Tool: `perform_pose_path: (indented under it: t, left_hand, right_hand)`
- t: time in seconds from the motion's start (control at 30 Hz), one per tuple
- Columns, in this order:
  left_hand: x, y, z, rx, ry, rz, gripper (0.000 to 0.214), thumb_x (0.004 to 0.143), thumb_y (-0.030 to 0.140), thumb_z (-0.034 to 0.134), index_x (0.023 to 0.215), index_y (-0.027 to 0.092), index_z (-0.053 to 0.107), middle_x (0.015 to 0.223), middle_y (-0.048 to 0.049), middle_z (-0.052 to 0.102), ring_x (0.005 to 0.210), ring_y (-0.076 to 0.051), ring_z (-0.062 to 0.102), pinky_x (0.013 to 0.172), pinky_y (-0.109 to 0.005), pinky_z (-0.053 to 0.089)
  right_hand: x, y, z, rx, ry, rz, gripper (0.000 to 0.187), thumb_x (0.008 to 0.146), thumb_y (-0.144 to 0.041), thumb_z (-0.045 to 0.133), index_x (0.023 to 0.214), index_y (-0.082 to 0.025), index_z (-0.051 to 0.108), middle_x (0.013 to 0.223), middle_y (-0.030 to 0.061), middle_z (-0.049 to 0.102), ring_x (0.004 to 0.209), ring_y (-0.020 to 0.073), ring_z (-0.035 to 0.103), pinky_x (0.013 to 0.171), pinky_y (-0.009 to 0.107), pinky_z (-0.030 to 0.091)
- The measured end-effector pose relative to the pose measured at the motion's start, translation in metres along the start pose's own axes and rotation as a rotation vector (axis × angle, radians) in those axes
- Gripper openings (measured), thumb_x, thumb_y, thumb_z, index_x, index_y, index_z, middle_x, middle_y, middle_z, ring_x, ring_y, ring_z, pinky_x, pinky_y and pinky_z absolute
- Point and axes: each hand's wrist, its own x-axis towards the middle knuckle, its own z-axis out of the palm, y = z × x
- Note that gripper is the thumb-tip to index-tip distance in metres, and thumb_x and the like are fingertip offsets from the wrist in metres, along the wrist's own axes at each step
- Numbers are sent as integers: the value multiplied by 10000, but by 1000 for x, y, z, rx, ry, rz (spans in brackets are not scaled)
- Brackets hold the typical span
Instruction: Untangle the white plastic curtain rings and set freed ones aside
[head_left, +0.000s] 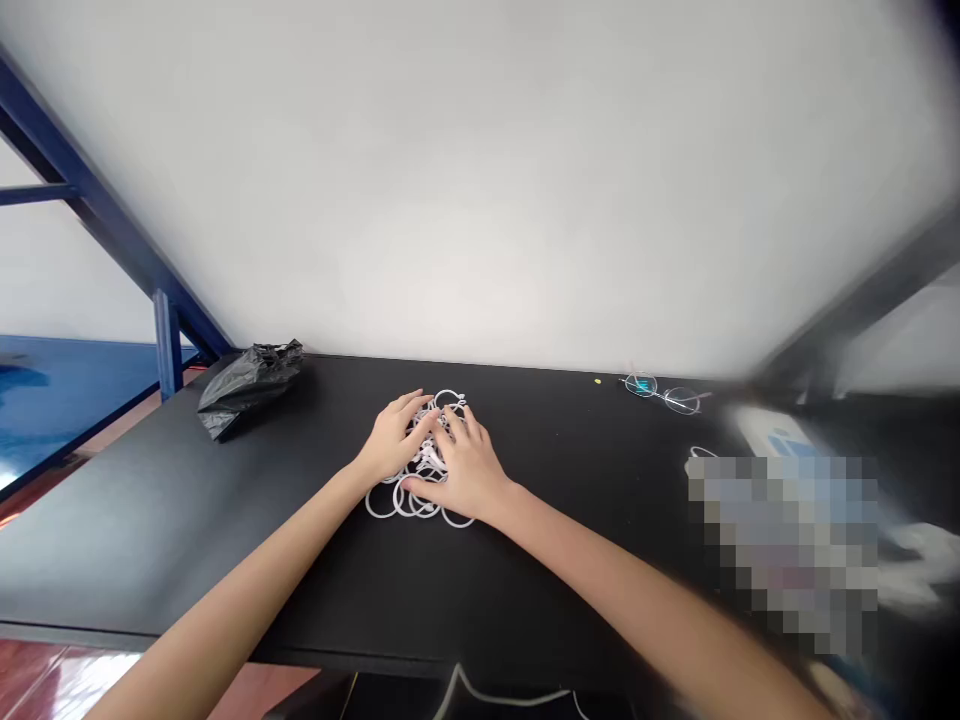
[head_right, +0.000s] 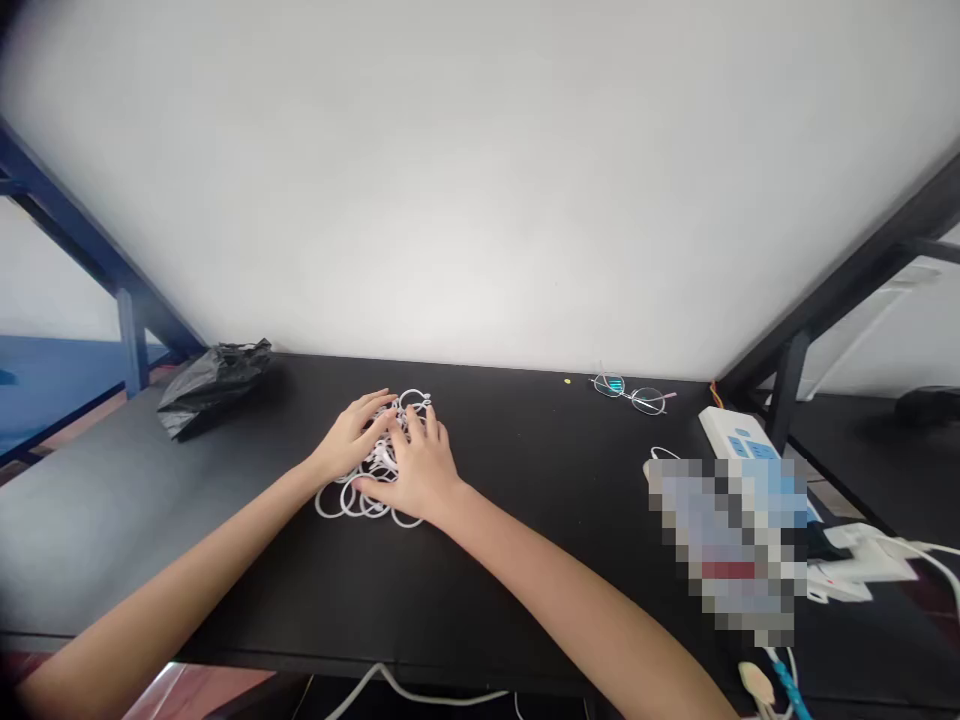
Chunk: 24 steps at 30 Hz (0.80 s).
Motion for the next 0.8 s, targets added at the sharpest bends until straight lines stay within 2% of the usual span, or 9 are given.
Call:
perform_pose_path:
  t: [0.17,0.3,0.4,0.5,0.6,0.7,0.8]
  left_hand:
    - [16,25,31,-40,-27,76,439,955,453,401,1252,192,592,1366,-123,560,1276,-278,501,1092,-496,355]
    - [23,55,55,-111,-28,88,385,952,426,429,1210,212,619,1343,-103,584,1269,-269,509,1105,-494,337]
    - [23,69,63,-200,-44,66,377,953,424,434,1209,213,615,1330,-92,598,1255,-259,523,1105,-475,345]
    - [22,68,63,-368,-23,-20,417,955,457,425,1246,198,572,1287,-92,628,1215,-233,562,1067,-417,407]
    - [32,57,59,-464,63,-131,459,978,490,332,1213,174,570,1237,-106,651,1162,-212,605,1000,-361,473]
    - [51,47,56,-392,2,-97,466,980,475,315,1208,182,597,1277,-101,633,1210,-218,576,1049,-373,437]
    - [69,43,56,-319,-85,-18,425,946,472,404,1151,209,668,1339,-86,600,1296,-252,503,1119,-415,355]
  right_hand:
    - [-16,33,-20,-22,54,54,838,792,-662,581,1418,-122,445,1518,200,350,1438,419,198,1112,567,279]
    - [-36,64,-39,15,22,74,764,818,-611,592,1433,-188,426,1514,162,372,1440,379,237,1119,556,288]
    - [-46,82,-49,80,24,64,749,815,-591,611,1436,-214,427,1509,144,390,1446,359,240,1127,549,285]
    - [-50,88,-54,152,40,40,642,812,-465,647,1383,-213,495,1474,127,448,1429,341,292,1134,545,278]
    - [-50,87,-55,225,65,16,545,783,-278,631,1317,-204,555,1435,114,501,1404,325,348,1146,547,254]
    - [-51,85,-56,344,123,-21,514,803,-247,575,1313,-197,548,1425,114,514,1394,317,369,1143,548,263]
    - [-50,90,-59,489,285,-38,413,871,-300,517,1265,-191,572,1356,116,573,1333,288,454,1121,497,330]
